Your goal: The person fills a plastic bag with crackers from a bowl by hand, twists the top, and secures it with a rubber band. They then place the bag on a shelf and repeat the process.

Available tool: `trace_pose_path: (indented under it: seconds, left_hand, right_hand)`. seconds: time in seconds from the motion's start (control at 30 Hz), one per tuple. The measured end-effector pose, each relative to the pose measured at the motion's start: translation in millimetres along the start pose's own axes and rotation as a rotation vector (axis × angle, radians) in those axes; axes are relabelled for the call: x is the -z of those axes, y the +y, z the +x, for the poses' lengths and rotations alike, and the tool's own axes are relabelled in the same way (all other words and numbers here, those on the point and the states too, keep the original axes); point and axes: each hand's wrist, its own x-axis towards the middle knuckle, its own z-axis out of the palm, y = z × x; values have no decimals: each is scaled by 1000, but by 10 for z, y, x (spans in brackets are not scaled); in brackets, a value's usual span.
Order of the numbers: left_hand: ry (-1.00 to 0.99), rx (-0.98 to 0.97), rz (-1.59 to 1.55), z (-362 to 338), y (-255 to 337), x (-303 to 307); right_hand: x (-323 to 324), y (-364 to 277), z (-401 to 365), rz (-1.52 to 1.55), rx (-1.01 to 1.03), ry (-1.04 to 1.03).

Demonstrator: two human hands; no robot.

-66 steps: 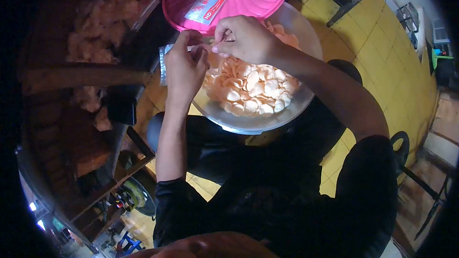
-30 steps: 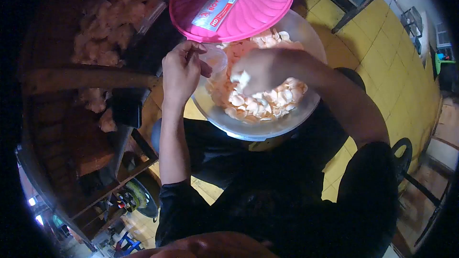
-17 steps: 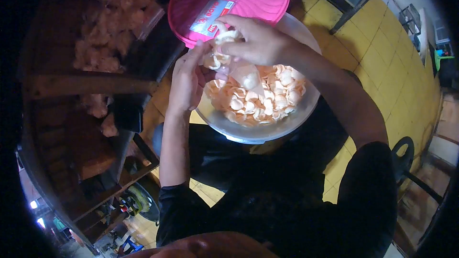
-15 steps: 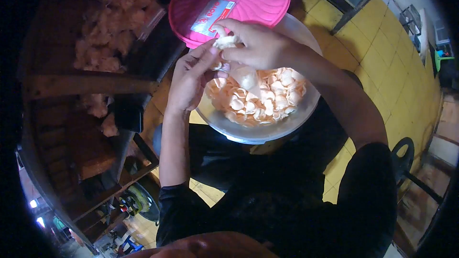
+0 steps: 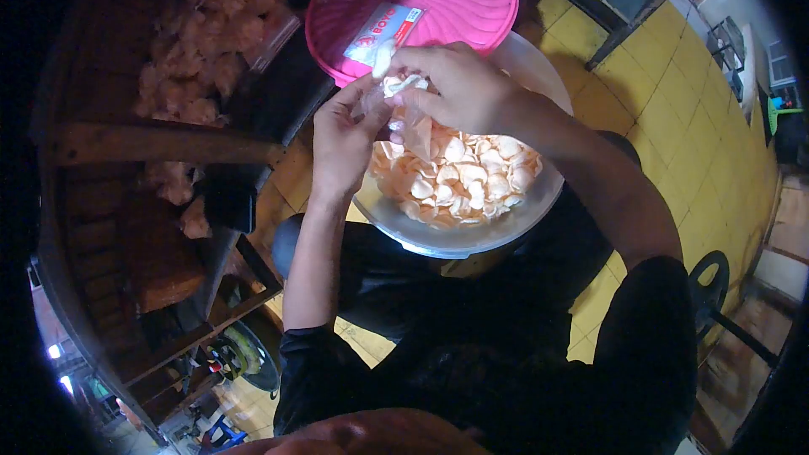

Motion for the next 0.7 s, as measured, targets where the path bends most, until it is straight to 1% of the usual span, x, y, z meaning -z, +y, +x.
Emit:
trace_pose_path:
  seconds: [0.07, 0.13, 0.23, 0.37, 0.43, 0.47, 0.53, 0.57, 0.63, 0.67, 0.7]
  left_hand:
    - [0, -2, -16, -12, -11, 1]
    - [-99, -22, -87, -13, -29, 23]
    - [-156, -52, -77, -42, 30, 2]
    - [-117, -51, -105, -27, 41, -41]
    - [-58, -35, -39, -11, 33, -32]
    - [-56, -36, -39, -5, 23, -24]
    - [-34, -30, -39, -5, 1, -10]
    - [-31, -30, -40, -13, 1, -3]
    - [-72, 17, 35, -34, 15, 10]
    - [-72, 15, 36, -40, 44, 5]
    - [-59, 42, 68, -45, 86, -2]
  right_hand:
    - [-41, 3, -25, -60, -1, -4]
    - [-62, 25, -34, -120, -2, -5]
    - [-63, 63, -44, -218, 56, -3]
    - [-81, 76, -67, -211, 83, 7]
    - [-139, 16, -103, 43, -99, -64]
    - [-134, -21, -96, 43, -97, -65]
    - [-98, -95, -71, 52, -207, -85]
    - [-121, -76, -79, 52, -207, -88]
    - [-174, -30, -101, -152, -74, 20]
    - [-176, -29, -105, -153, -73, 21]
    - [-178, -49, -104, -125, -121, 26]
